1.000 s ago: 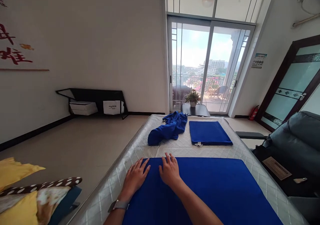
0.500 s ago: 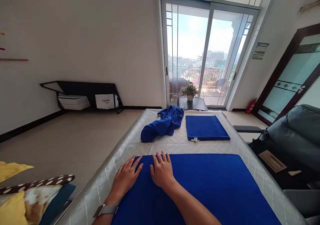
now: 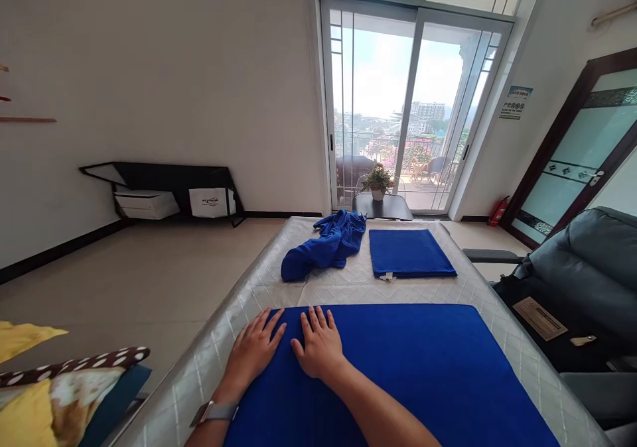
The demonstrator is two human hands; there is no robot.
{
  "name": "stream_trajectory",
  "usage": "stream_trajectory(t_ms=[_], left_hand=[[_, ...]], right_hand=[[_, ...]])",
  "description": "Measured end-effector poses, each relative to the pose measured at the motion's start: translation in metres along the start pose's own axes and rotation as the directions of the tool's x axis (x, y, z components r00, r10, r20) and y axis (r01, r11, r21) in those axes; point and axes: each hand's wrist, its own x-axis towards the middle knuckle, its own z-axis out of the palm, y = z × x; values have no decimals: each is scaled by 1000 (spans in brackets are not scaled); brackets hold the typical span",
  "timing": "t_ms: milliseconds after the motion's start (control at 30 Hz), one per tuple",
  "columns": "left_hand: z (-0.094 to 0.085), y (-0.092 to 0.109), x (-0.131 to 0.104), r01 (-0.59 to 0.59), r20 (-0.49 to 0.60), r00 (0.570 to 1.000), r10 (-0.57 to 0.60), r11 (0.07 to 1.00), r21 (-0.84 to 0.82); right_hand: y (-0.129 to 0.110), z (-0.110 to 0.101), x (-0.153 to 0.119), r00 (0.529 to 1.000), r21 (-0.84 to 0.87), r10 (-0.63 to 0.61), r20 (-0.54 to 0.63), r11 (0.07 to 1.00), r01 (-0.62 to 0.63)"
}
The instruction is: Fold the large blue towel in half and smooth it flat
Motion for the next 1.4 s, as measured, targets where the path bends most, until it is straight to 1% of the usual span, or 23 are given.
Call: stream_trajectory(t_ms=[233, 333, 500, 633, 733, 900, 1133, 1233, 1300, 1400], left_hand=[[-4, 2, -1, 4, 16, 1000, -4, 1000, 1], [-6, 2, -2, -1, 16, 1000, 2, 1000, -24], [-8, 4, -2, 5, 15, 1000, -4, 999, -40], [-9, 5, -2, 19, 19, 1000, -18, 999, -42], [-10, 6, -2, 19, 22, 1000, -18, 999, -49], [-9, 5, -3, 17, 33, 999, -15, 998, -57], [-4, 2, -2, 9, 21, 1000, -7, 997, -71], [0, -1, -2, 2, 10, 1000, -1, 996, -93], [4, -3, -1, 7, 6, 1000, -7, 995, -103], [8, -5, 0, 9, -9, 1000, -10, 995, -102]], right_hand=[[-1, -2, -2, 1000, 35, 0, 17, 999, 0], [-1, -4, -2, 1000, 22, -2, 29, 1000, 2], [1, -5, -3, 1000, -36, 9, 16, 999, -8], [9, -9, -6, 999, -41, 41, 30, 998, -40], [23, -18, -14, 997, -40, 73, 38, 997, -71], [65, -39, -39, 992, -87, 119, 50, 990, -114], [137, -79, -85, 958, -216, 284, 50, 939, -267], [175, -98, -110, 941, -243, 335, 50, 918, -314], [205, -111, -129, 927, -256, 373, 37, 900, -352], [252, -130, -158, 892, -288, 451, -27, 851, -439]])
